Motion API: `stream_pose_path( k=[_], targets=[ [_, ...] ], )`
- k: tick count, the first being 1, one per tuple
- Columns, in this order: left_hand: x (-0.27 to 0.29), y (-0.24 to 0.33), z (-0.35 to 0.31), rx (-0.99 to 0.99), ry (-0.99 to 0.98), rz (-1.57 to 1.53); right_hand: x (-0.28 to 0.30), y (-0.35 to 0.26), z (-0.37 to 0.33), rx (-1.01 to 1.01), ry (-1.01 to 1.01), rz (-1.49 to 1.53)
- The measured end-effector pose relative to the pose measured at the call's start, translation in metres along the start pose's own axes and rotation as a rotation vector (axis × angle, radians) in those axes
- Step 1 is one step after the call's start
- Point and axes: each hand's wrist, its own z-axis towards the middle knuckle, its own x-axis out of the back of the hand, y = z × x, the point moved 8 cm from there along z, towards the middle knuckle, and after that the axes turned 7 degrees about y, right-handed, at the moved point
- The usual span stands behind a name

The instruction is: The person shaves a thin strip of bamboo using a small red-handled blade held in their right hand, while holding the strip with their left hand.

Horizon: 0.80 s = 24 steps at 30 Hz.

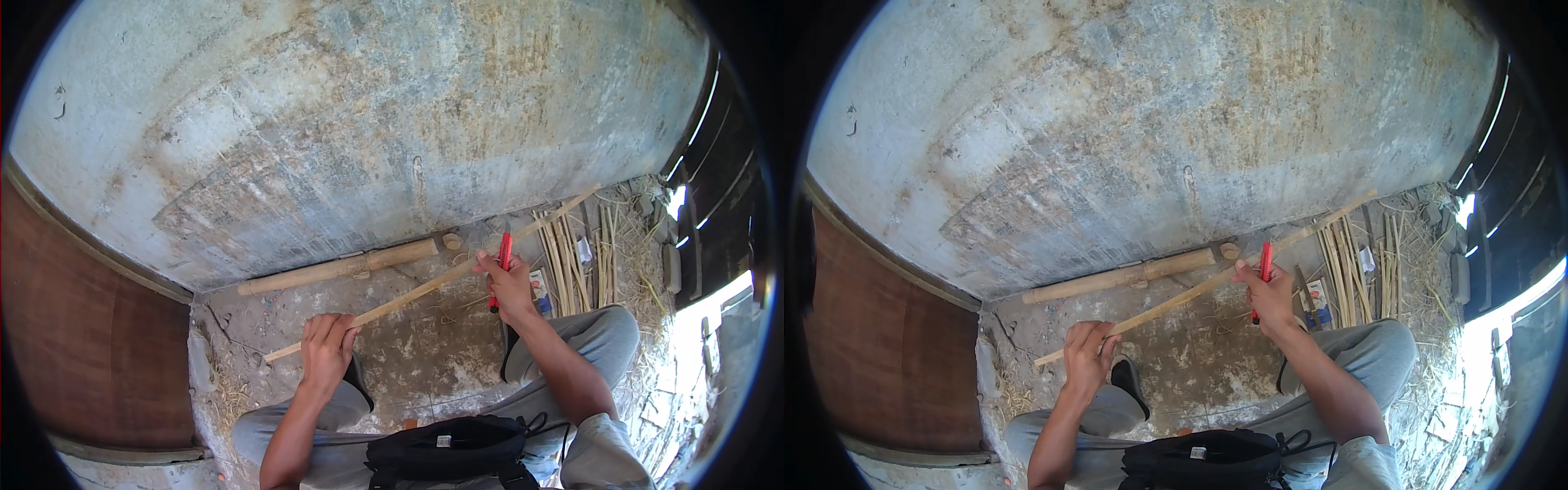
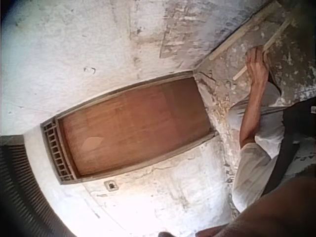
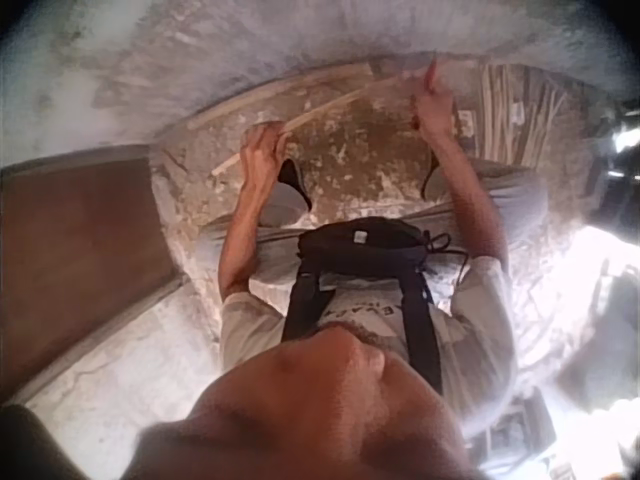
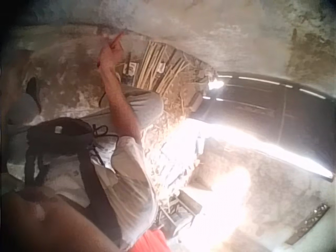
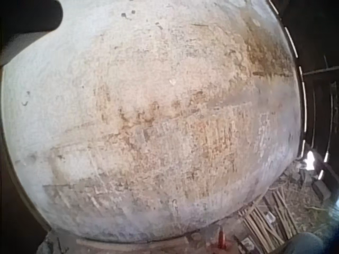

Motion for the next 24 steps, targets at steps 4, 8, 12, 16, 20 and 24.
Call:
stream_pose_path(
  k=[4, 8, 12, 16, 20, 24],
  targets=[
    [-0.002, -0.003, -0.006, -0.005, -0.01, 0.006, -0.003, 0.008, -0.003, -0.019, -0.03, -0.034],
    [-0.002, -0.007, -0.009, 0.03, 0.002, 0.013, -0.004, 0.014, -0.003, -0.028, -0.049, -0.076],
    [-0.003, -0.009, -0.009, 0.077, 0.011, -0.02, -0.008, 0.013, -0.004, -0.016, -0.061, -0.04],
    [-0.008, -0.016, -0.014, 0.119, 0.003, -0.081, -0.013, 0.015, -0.007, -0.054, -0.081, 0.01],
    [-0.009, -0.016, -0.013, 0.149, -0.015, -0.09, -0.011, 0.019, -0.004, -0.06, -0.128, 0.008],
    [-0.016, -0.019, -0.017, 0.23, -0.086, -0.108, -0.014, 0.016, -0.006, -0.096, -0.137, 0.102]
  ],
)
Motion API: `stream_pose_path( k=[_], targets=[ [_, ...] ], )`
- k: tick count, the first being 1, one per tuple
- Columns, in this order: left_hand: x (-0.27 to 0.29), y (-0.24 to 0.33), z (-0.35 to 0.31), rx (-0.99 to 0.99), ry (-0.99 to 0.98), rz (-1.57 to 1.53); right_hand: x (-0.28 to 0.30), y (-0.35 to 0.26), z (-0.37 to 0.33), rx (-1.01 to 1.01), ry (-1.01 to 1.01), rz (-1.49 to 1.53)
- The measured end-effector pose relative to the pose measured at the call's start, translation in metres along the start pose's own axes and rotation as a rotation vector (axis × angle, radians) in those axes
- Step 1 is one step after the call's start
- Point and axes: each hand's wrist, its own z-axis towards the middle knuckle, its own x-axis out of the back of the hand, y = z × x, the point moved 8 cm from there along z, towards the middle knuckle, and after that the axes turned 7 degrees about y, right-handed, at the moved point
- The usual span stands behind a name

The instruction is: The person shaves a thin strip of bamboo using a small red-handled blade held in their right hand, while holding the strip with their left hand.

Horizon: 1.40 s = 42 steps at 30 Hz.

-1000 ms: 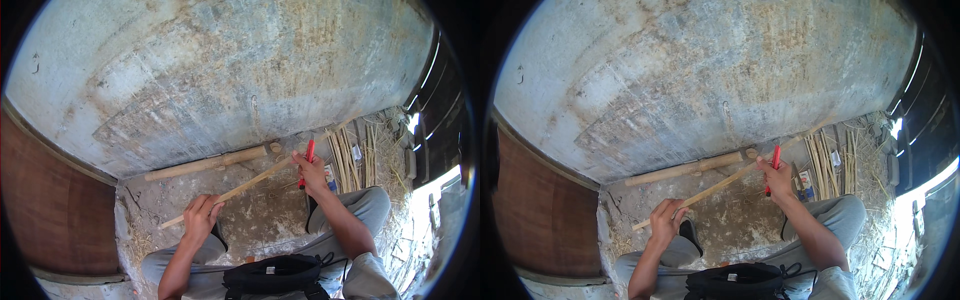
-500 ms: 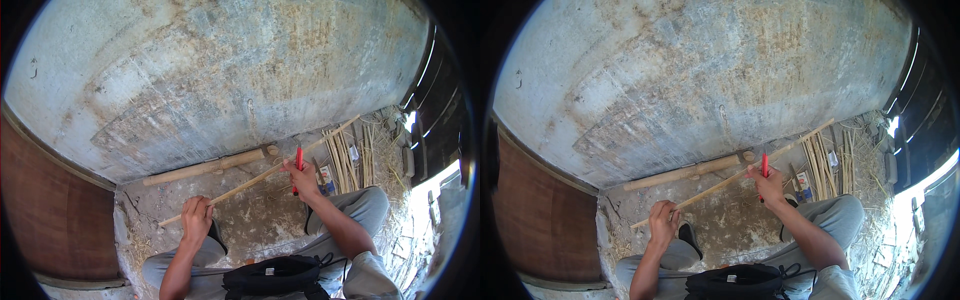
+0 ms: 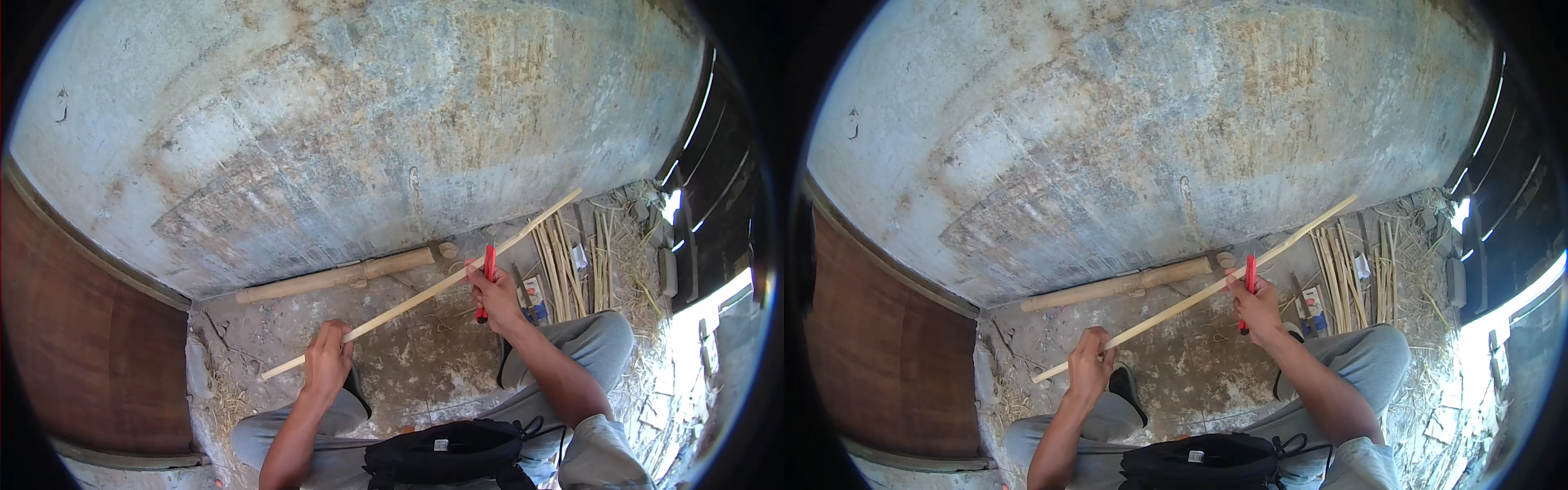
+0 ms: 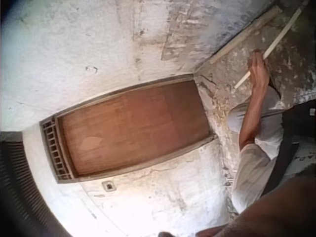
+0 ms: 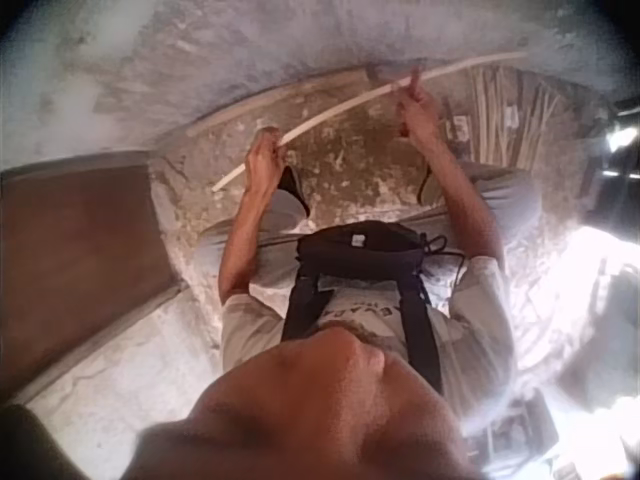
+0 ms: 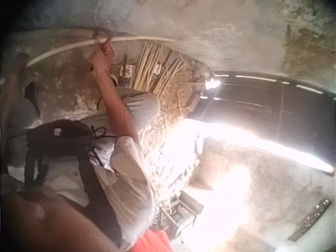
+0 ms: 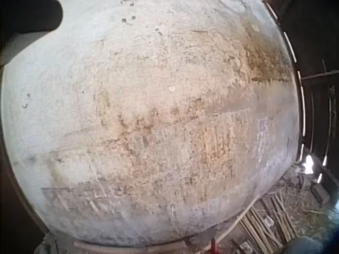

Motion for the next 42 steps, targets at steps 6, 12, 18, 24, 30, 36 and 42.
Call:
stream_pose_path(
  k=[6, 12, 18, 24, 30, 36, 42],
  targets=[
    [0.008, 0.02, 0.003, -0.137, 0.085, -0.017, 0.001, -0.003, -0.002, -0.002, -0.004, -0.015],
    [0.024, 0.01, 0.007, -0.07, 0.137, -0.047, -0.003, -0.005, -0.006, -0.011, -0.027, -0.221],
    [0.052, 0.007, 0.016, -0.235, 0.184, 0.175, -0.026, -0.031, -0.025, 0.675, -0.057, -0.986],
    [0.069, 0.026, 0.022, -0.396, 0.182, 0.231, -0.062, -0.006, -0.062, 0.941, -0.373, -0.997],
    [0.083, 0.047, 0.004, -0.398, 0.639, 0.594, -0.071, 0.005, -0.06, 0.9, -0.441, -1.057],
    [0.064, 0.025, 0.004, -0.18, 0.406, 0.338, -0.047, -0.051, -0.044, 1.061, -0.015, -0.741],
    [0.025, 0.018, -0.005, -0.227, 0.054, 0.219, -0.007, -0.08, -0.023, 0.801, 0.323, -0.335]
  ],
)
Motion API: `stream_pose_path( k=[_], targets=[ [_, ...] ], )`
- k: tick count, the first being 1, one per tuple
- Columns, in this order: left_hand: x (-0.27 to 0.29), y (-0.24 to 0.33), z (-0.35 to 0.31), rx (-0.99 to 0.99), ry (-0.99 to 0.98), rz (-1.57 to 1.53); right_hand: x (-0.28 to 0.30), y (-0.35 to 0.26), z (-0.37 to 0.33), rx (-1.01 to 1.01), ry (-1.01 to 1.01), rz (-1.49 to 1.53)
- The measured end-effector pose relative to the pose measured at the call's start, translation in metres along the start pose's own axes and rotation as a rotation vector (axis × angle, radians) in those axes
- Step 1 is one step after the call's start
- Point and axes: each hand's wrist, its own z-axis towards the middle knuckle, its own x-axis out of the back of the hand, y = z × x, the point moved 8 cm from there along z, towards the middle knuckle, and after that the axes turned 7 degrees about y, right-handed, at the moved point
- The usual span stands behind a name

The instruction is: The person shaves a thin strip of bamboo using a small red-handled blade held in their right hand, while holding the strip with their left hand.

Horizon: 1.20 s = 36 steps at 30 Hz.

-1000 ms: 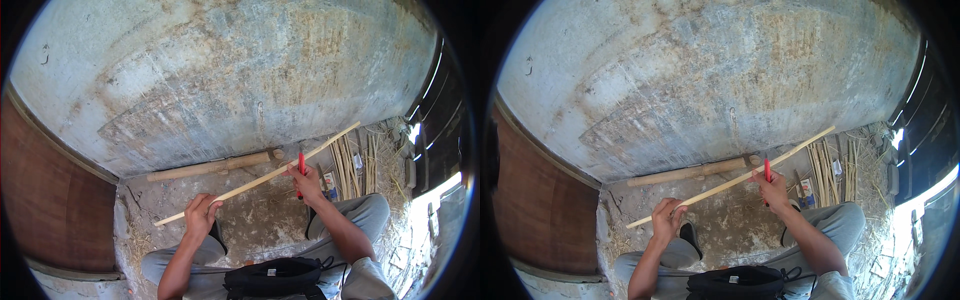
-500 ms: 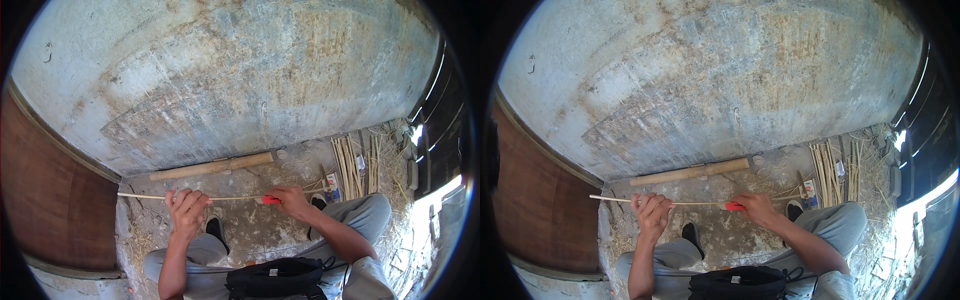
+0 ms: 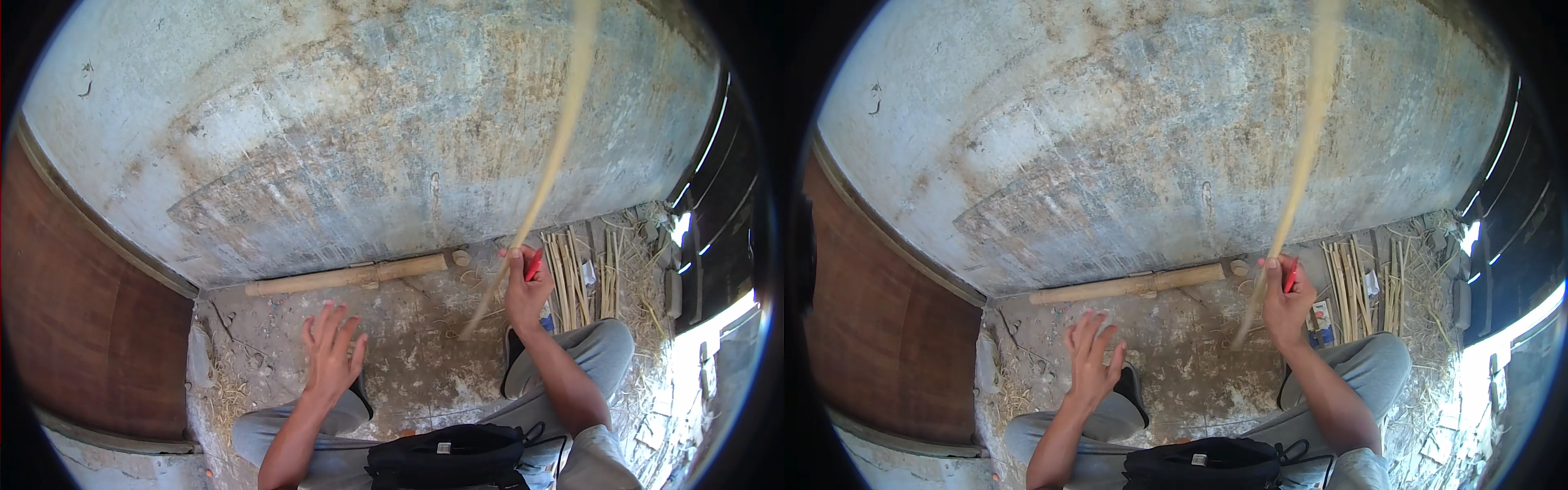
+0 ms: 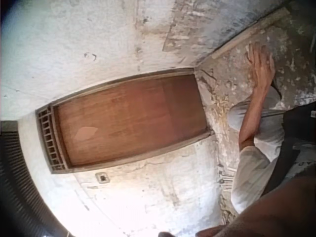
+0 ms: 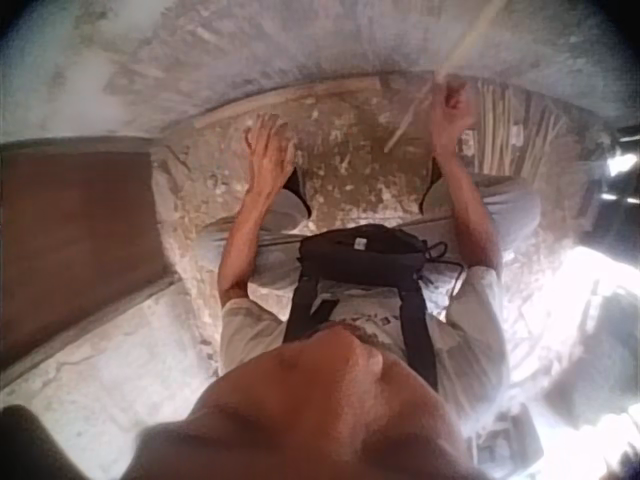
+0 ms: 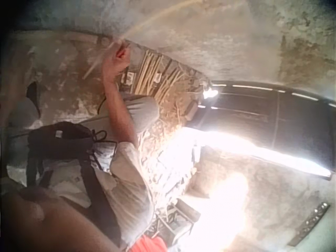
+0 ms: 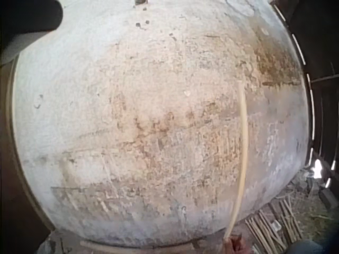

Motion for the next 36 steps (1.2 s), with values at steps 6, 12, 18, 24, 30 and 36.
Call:
stream_pose_path(
  k=[6, 12, 18, 24, 30, 36],
  targets=[
    [-0.017, 0.028, 0.011, 0.038, -0.062, -0.204, -0.004, 0.025, -0.018, -0.257, -0.008, 0.196],
    [-0.006, 0.035, 0.028, -0.117, 0.038, 0.219, -0.018, 0.02, -0.037, -0.523, -0.033, 0.421],
    [0.04, 0.028, 0.021, 0.109, -0.077, -0.206, -0.025, 0.018, -0.038, -0.652, -0.156, 0.462],
    [0.083, 0.041, -0.009, 0.363, -0.729, -0.068, -0.035, 0.022, -0.079, -0.777, -0.294, 0.35],
    [0.03, 0.045, -0.016, 0.302, -0.696, -0.443, -0.053, 0.012, -0.127, -0.864, -0.517, 0.339],
    [-0.061, 0.052, -0.03, 0.955, -0.796, -1.105, -0.063, 0.0, -0.125, -0.433, -0.802, -0.003]
  ],
)
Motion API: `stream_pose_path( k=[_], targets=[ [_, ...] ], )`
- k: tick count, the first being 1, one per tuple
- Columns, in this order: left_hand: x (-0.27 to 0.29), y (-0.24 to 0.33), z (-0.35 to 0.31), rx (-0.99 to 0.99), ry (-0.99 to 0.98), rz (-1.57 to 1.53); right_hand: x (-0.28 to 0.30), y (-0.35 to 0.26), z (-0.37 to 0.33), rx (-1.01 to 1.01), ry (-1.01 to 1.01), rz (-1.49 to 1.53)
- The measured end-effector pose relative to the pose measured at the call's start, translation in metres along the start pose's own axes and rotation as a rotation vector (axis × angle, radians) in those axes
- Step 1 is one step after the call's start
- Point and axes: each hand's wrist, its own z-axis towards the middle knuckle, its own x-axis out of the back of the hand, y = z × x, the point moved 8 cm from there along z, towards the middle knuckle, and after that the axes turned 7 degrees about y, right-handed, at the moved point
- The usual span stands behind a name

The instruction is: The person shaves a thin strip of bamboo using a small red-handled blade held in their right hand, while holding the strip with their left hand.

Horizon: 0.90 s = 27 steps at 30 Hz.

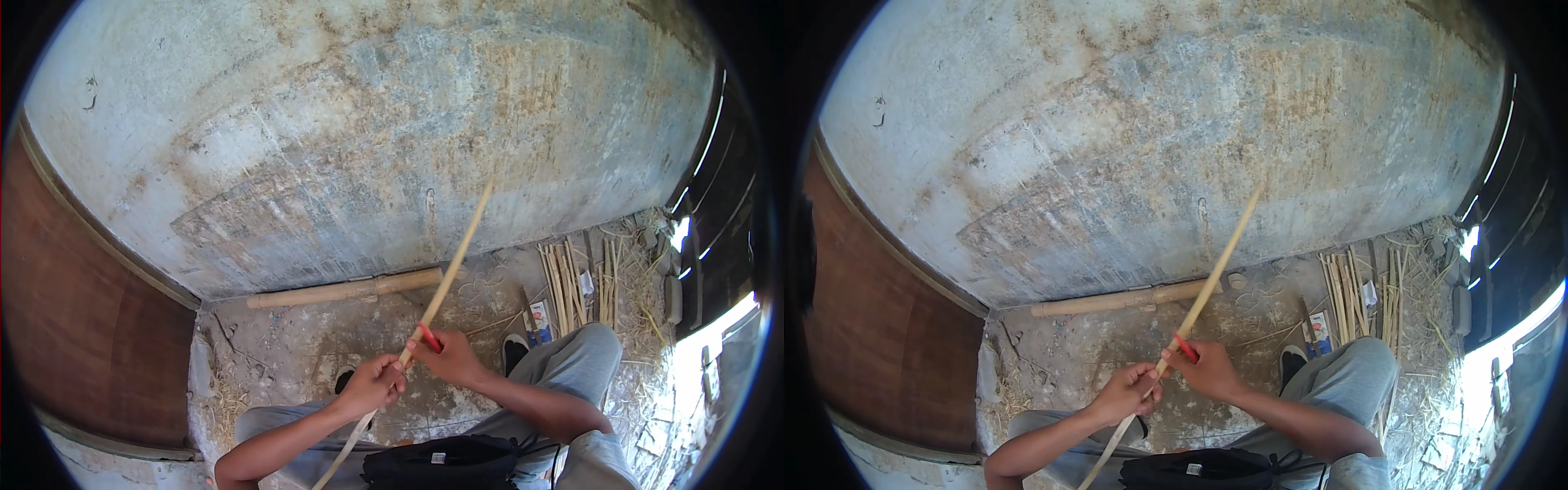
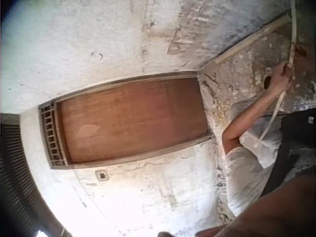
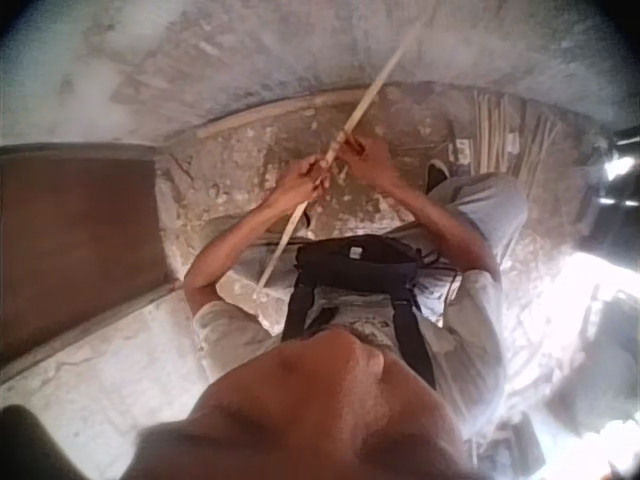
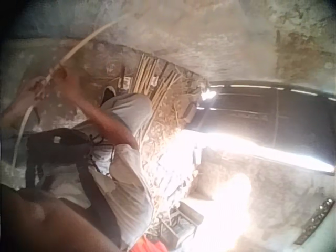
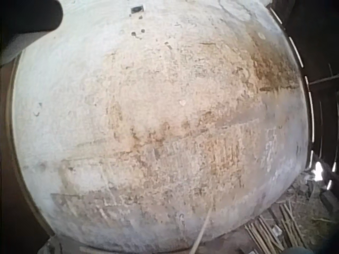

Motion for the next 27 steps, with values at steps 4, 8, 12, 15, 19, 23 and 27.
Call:
stream_pose_path(
  k=[4, 8, 12, 15, 19, 23, 27],
  targets=[
    [0.016, -0.004, 0.006, 0.089, 0.157, -0.199, 0.023, -0.045, 0.0, 0.463, 0.238, -0.637],
    [0.029, -0.017, 0.005, 0.085, 0.179, -0.237, 0.016, -0.049, 0.003, 0.464, 0.071, -0.748],
    [0.031, -0.023, 0.006, 0.08, 0.23, -0.246, -0.005, -0.044, -0.004, 0.484, -0.054, -0.674],
    [0.032, -0.028, 0.009, 0.032, 0.25, -0.235, -0.011, -0.035, -0.006, 0.459, -0.059, -0.619],
    [0.028, -0.047, 0.011, -0.042, 0.269, -0.161, -0.017, -0.015, -0.007, 0.496, -0.07, -0.672],
    [0.03, -0.064, 0.013, -0.077, 0.281, -0.146, -0.022, -0.011, -0.011, 0.503, -0.071, -0.714],
    [0.03, -0.072, 0.012, -0.103, 0.309, -0.073, -0.022, -0.008, -0.01, 0.517, -0.076, -0.749]
  ],
)
